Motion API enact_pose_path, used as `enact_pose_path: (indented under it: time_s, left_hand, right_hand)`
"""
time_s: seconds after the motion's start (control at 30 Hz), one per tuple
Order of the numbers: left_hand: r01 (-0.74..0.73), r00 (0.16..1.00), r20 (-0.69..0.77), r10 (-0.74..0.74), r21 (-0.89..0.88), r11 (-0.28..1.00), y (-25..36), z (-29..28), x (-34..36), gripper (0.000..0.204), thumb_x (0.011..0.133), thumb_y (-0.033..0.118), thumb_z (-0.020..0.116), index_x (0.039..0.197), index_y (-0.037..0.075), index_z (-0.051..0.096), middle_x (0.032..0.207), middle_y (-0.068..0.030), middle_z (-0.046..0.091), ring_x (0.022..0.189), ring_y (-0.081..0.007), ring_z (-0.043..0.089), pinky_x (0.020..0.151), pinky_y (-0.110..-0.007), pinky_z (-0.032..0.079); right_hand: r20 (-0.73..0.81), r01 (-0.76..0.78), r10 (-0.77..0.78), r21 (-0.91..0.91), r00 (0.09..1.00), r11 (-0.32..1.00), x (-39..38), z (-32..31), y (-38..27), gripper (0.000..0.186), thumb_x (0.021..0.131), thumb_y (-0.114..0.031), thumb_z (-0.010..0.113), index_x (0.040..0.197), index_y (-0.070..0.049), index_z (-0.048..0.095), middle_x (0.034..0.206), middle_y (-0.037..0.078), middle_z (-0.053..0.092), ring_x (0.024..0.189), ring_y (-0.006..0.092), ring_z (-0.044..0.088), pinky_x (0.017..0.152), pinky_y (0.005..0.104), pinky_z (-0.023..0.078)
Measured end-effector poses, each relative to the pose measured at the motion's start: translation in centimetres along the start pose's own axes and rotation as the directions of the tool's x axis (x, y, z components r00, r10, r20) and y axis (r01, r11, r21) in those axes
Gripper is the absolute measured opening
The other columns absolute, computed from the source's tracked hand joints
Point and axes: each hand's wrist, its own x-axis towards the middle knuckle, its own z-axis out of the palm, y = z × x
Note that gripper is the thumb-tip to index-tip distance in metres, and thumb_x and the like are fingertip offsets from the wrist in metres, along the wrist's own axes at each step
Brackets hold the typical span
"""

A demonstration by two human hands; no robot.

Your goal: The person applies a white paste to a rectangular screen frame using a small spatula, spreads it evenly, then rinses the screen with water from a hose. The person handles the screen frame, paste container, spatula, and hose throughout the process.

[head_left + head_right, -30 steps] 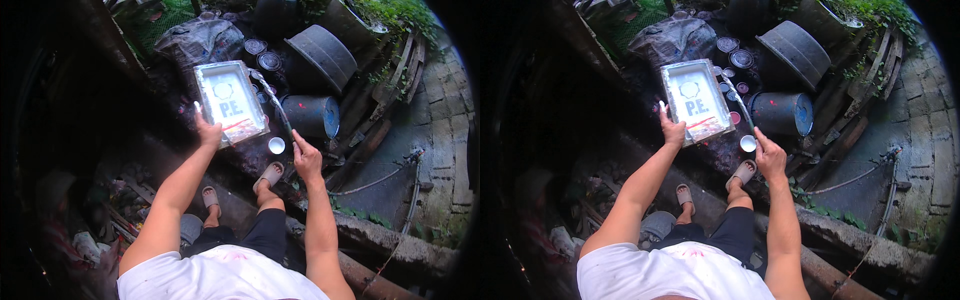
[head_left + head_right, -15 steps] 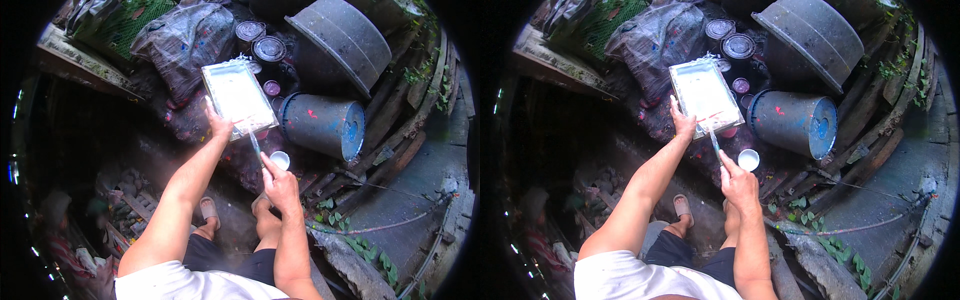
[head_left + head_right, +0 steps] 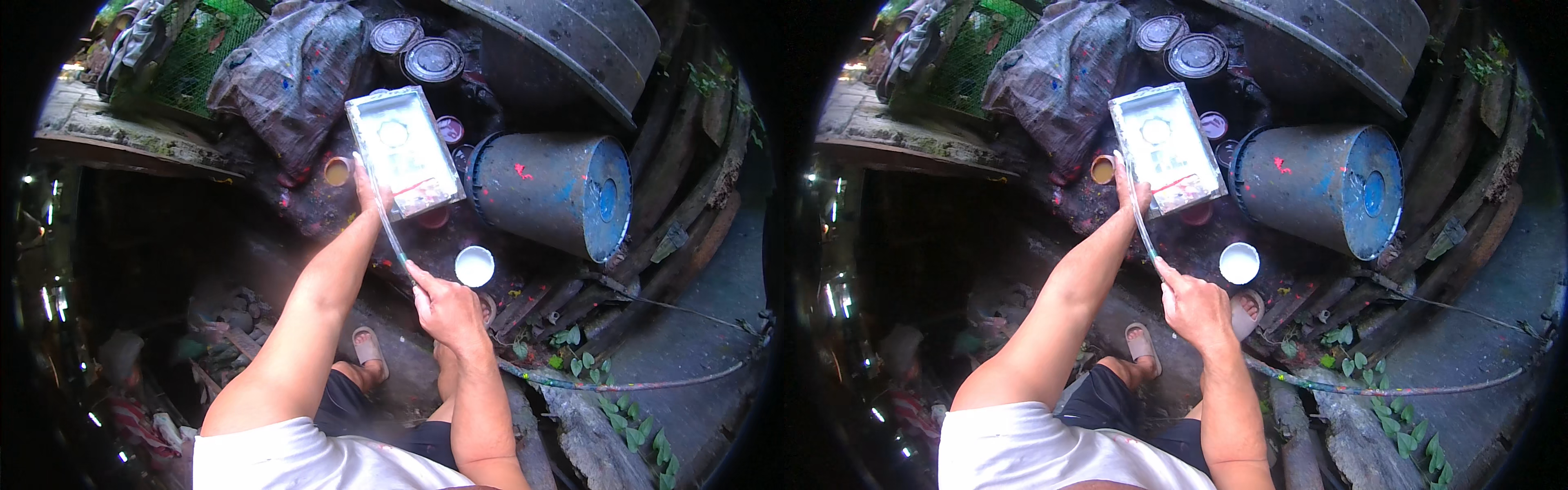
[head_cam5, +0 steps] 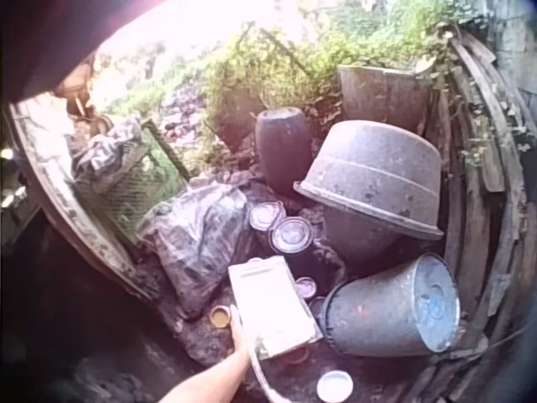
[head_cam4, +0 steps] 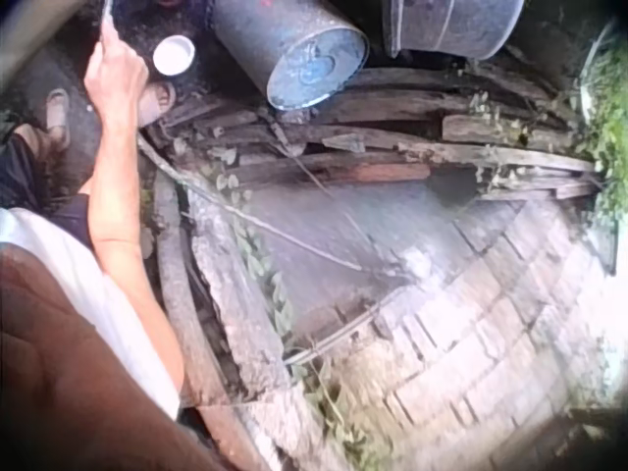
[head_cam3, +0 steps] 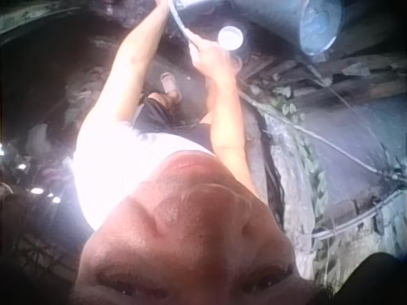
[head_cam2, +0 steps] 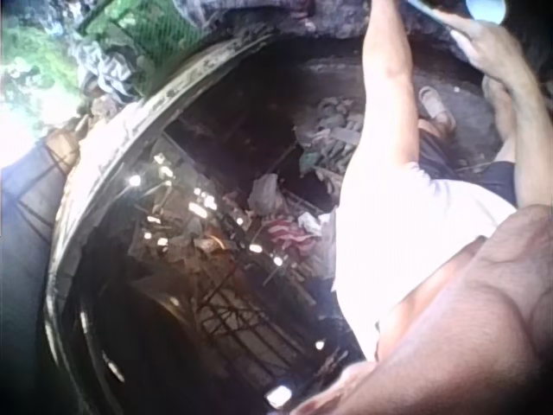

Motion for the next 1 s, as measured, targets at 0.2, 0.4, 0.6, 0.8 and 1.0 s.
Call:
enact_pose_path:
  time_s: [0.2, 0.4, 0.6, 0.8, 1.0]
  left_hand:
    - [0.244, 0.933, 0.257, -0.253, 0.067, 0.968, 2.5, -2.0, 1.8, 0.091, 0.088, 0.001, 0.07, 0.172, -0.004, 0.035, 0.166, -0.0284, 0.054, 0.157, -0.0366, 0.051, 0.13, -0.041, 0.039]
    - [0.383, 0.904, 0.268, -0.332, -0.167, 0.908, 3.7, -1.3, 3.2, 0.032, 0.115, 0.019, 0.057, 0.128, -0.004, 0.074, 0.101, -0.0181, 0.085, 0.097, -0.0248, 0.084, 0.083, -0.039, 0.065]
    - [0.264, 0.947, 0.163, -0.278, 0.102, 0.959, -2.6, -2.4, 5.4, 0.043, 0.11, 0.035, 0.064, 0.123, -0.006, 0.072, 0.084, -0.0159, 0.079, 0.075, -0.024, 0.081, 0.07, -0.041, 0.063]
    - [0.512, 0.849, 0.23, -0.475, -0.143, 0.847, 5.6, -2.4, 3.3, 0.052, 0.112, 0.043, 0.067, 0.122, -0.008, 0.072, 0.09, -0.0166, 0.077, 0.066, -0.0268, 0.076, 0.056, -0.04, 0.064]
    - [0.667, 0.74, 0.399, -0.542, -0.324, 0.671, 5.4, -2.2, 4.6, 0.046, 0.119, 0.042, 0.053, 0.119, -0.003, 0.063, 0.085, -0.0116, 0.064, 0.056, -0.0229, 0.066, 0.061, -0.044, 0.07]
  right_hand:
    - [0.014, -0.004, 0.005, -0.048, 1.0, 0.999, 0.1, 0.5, -0.2, 0.047, 0.106, -0.025, 0.065, 0.153, -0.025, 0.068, 0.099, 0.02, 0.082, 0.086, 0.0435, 0.08, 0.079, 0.0573, 0.065]
    - [-0.037, 0.0, -0.003, -0.088, 0.999, 0.996, 0.2, 0.7, -0.7, 0.052, 0.105, -0.023, 0.065, 0.157, -0.025, 0.065, 0.095, 0.02, 0.082, 0.084, 0.0432, 0.08, 0.077, 0.0562, 0.066]
    - [-0.026, 0.026, -0.03, -0.141, 0.999, 0.99, 0.0, 1.3, -2.2, 0.058, 0.102, -0.023, 0.066, 0.16, -0.025, 0.062, 0.092, 0.018, 0.081, 0.081, 0.0428, 0.08, 0.076, 0.0554, 0.066]
    - [-0.126, -0.031, 0.008, -0.182, 0.992, 0.983, 0.5, 1.3, -1.7, 0.049, 0.107, -0.028, 0.068, 0.155, -0.029, 0.067, 0.088, 0.016, 0.081, 0.078, 0.0392, 0.08, 0.071, 0.0529, 0.065]
    - [-0.145, -0.015, -0.014, -0.197, 0.989, 0.98, 1.3, 1.5, -2.4, 0.047, 0.107, -0.028, 0.068, 0.155, -0.029, 0.068, 0.088, 0.015, 0.079, 0.078, 0.0372, 0.08, 0.07, 0.0519, 0.065]
